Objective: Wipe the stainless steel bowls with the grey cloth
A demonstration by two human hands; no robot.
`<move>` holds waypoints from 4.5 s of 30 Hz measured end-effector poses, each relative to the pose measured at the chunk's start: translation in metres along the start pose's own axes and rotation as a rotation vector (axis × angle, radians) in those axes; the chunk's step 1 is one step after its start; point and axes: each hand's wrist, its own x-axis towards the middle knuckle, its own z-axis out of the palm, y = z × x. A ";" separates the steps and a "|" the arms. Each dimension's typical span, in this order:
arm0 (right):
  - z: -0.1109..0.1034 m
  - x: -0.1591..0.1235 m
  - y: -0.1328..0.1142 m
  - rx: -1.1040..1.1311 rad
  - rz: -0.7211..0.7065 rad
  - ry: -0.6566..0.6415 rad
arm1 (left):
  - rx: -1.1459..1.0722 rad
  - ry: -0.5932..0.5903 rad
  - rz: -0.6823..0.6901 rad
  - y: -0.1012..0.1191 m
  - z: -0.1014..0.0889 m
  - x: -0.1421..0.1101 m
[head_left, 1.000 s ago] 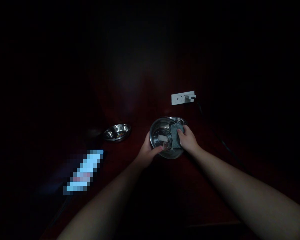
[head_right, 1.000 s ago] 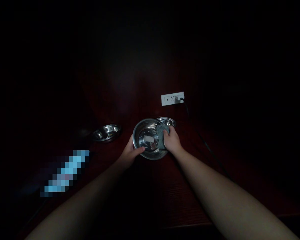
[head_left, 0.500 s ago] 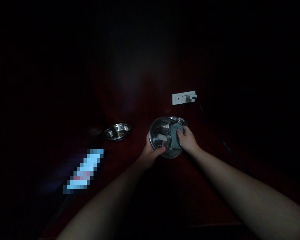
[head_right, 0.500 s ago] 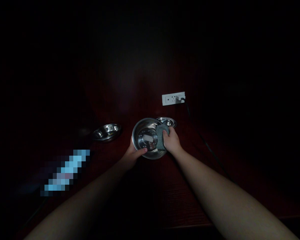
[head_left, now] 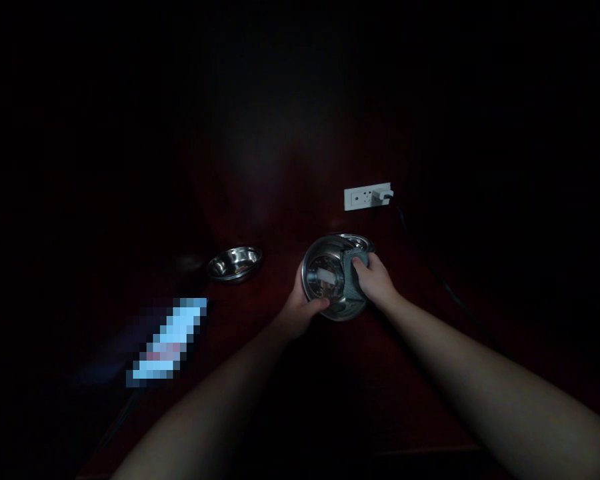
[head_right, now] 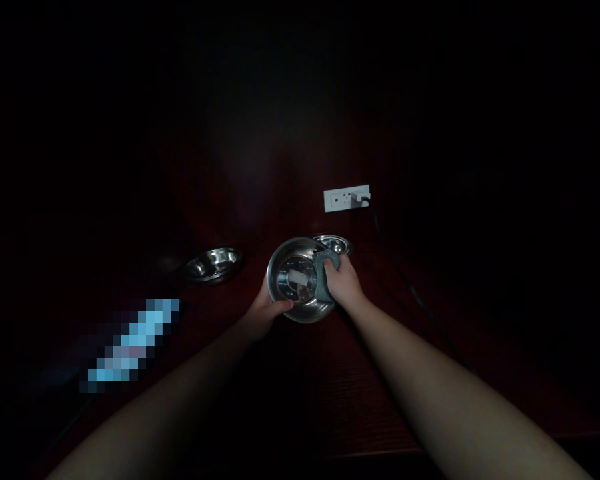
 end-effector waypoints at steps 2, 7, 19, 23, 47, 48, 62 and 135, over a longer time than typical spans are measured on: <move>0.000 0.000 -0.001 0.031 0.018 -0.008 | 0.007 0.002 -0.004 0.001 0.000 -0.001; -0.001 -0.001 -0.002 0.010 0.029 0.001 | 0.008 -0.004 0.011 0.001 -0.001 -0.001; -0.001 -0.004 -0.004 -0.010 -0.007 -0.008 | 0.054 0.006 -0.002 0.000 -0.001 -0.002; -0.001 -0.004 -0.003 -0.002 -0.007 -0.013 | 0.054 -0.004 0.009 0.001 0.000 -0.002; -0.001 -0.007 -0.004 -0.008 -0.116 -0.066 | 0.037 0.172 -0.088 -0.009 -0.007 -0.001; -0.001 -0.007 -0.004 -0.004 -0.122 -0.068 | 0.041 0.175 -0.086 -0.008 -0.006 0.000; -0.003 -0.007 -0.006 -0.044 -0.173 -0.065 | 0.139 0.178 -0.047 -0.003 -0.005 0.001; -0.009 -0.009 -0.014 -0.218 -0.241 0.082 | 0.055 0.167 -0.167 -0.003 -0.005 0.001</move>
